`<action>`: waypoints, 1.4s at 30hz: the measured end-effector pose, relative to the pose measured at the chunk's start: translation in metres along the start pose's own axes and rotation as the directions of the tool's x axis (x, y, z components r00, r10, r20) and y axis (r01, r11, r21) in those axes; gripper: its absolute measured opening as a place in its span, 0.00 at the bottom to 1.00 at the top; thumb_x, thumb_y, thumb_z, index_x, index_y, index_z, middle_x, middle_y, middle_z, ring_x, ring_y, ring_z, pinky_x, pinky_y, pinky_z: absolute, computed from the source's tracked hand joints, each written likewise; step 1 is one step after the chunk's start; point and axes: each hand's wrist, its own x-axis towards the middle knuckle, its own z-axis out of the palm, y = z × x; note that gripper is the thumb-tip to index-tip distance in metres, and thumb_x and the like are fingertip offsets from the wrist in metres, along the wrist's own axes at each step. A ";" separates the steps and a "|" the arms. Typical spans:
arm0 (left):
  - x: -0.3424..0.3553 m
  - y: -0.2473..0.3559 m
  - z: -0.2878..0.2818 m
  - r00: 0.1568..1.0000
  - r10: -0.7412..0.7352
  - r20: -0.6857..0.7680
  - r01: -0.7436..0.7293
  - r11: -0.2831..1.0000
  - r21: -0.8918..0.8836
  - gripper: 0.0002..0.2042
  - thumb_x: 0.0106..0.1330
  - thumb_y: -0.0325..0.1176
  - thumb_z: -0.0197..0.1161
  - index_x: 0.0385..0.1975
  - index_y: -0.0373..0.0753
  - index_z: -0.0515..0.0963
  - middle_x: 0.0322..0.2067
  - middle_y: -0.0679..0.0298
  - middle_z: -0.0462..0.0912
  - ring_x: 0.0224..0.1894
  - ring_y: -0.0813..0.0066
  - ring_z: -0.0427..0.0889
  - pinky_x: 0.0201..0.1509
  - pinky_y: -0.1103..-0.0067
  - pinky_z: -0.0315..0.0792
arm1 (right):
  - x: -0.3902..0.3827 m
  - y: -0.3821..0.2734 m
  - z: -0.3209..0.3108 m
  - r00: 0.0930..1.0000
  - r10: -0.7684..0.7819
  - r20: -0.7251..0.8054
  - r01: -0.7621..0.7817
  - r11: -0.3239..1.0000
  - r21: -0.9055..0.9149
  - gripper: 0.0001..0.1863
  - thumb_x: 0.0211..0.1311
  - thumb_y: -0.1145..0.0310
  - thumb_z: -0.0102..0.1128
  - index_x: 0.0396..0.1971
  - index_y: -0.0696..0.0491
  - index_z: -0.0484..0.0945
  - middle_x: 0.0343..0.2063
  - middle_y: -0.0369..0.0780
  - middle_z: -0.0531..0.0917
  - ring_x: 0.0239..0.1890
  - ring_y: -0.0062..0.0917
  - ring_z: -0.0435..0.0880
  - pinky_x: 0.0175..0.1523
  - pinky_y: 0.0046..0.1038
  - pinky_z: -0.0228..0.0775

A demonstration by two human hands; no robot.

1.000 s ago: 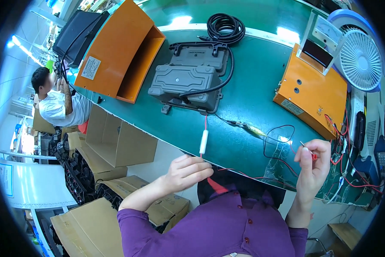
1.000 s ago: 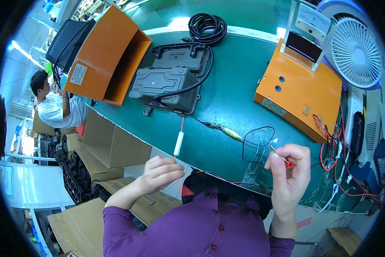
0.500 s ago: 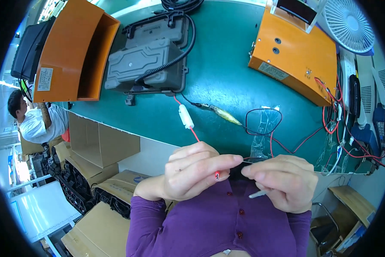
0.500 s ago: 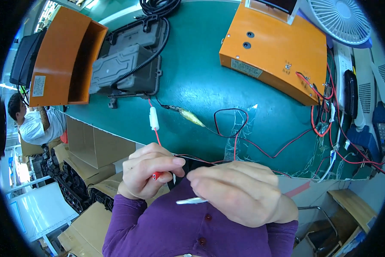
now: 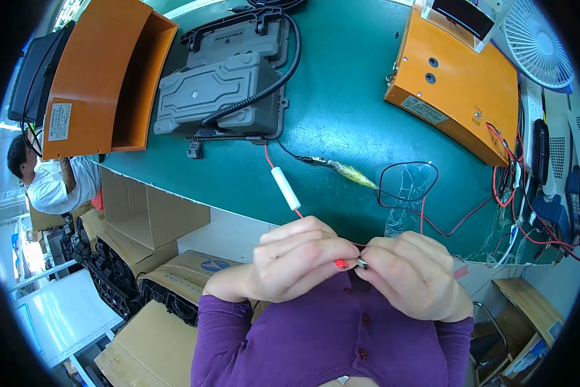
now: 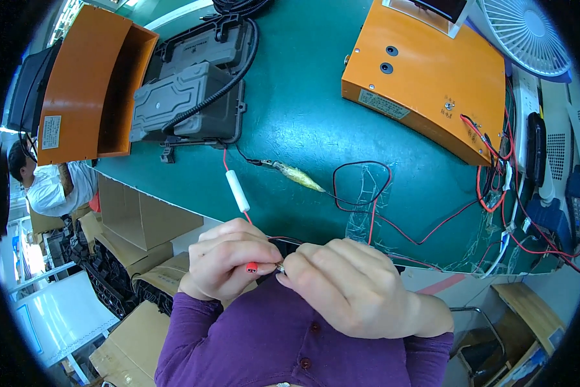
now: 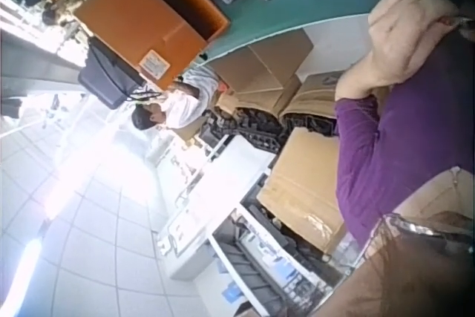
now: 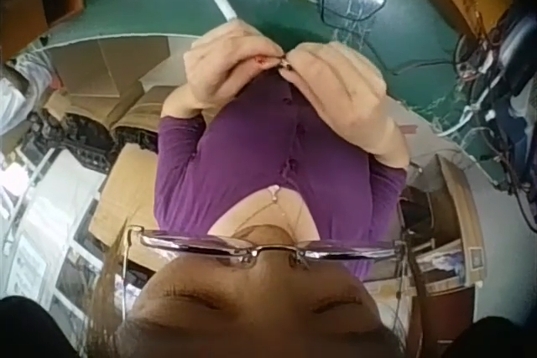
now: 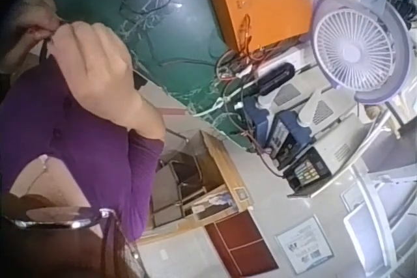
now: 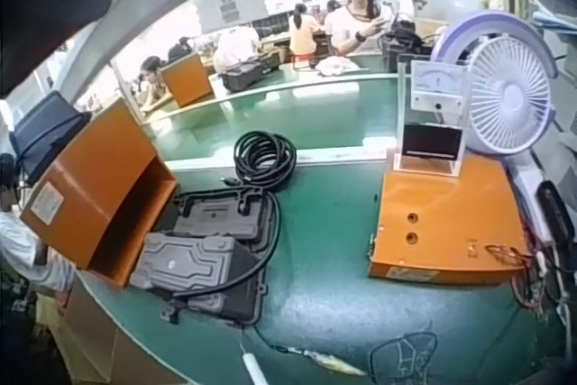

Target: Testing the circuitry and connections of an electronic device within a plastic housing.

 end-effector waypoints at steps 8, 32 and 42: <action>0.002 -0.003 -0.005 0.998 0.059 -0.019 -0.055 0.985 0.164 0.14 0.45 0.21 0.68 0.35 0.28 0.78 0.27 0.58 0.81 0.26 0.69 0.78 0.28 0.80 0.74 | 0.005 0.000 -0.010 0.981 -0.155 -0.120 0.146 0.986 -0.083 0.11 0.47 0.69 0.65 0.28 0.58 0.75 0.23 0.38 0.77 0.18 0.19 0.75 0.19 0.18 0.67; 0.000 -0.007 0.000 0.988 0.151 -0.020 -0.127 0.893 0.432 0.14 0.48 0.23 0.66 0.37 0.32 0.79 0.24 0.63 0.80 0.24 0.74 0.77 0.24 0.82 0.72 | 0.010 -0.002 -0.009 0.976 -0.215 -0.020 0.201 0.938 -0.282 0.07 0.44 0.73 0.60 0.26 0.56 0.75 0.20 0.36 0.75 0.16 0.16 0.71 0.18 0.15 0.62; -0.004 -0.003 0.002 0.976 0.219 0.001 -0.189 0.839 0.510 0.16 0.44 0.24 0.66 0.35 0.29 0.79 0.21 0.66 0.76 0.22 0.78 0.74 0.20 0.85 0.68 | 0.005 -0.011 -0.015 0.980 -0.188 0.069 0.200 0.933 -0.299 0.11 0.45 0.71 0.66 0.27 0.58 0.75 0.21 0.38 0.78 0.17 0.21 0.74 0.18 0.19 0.63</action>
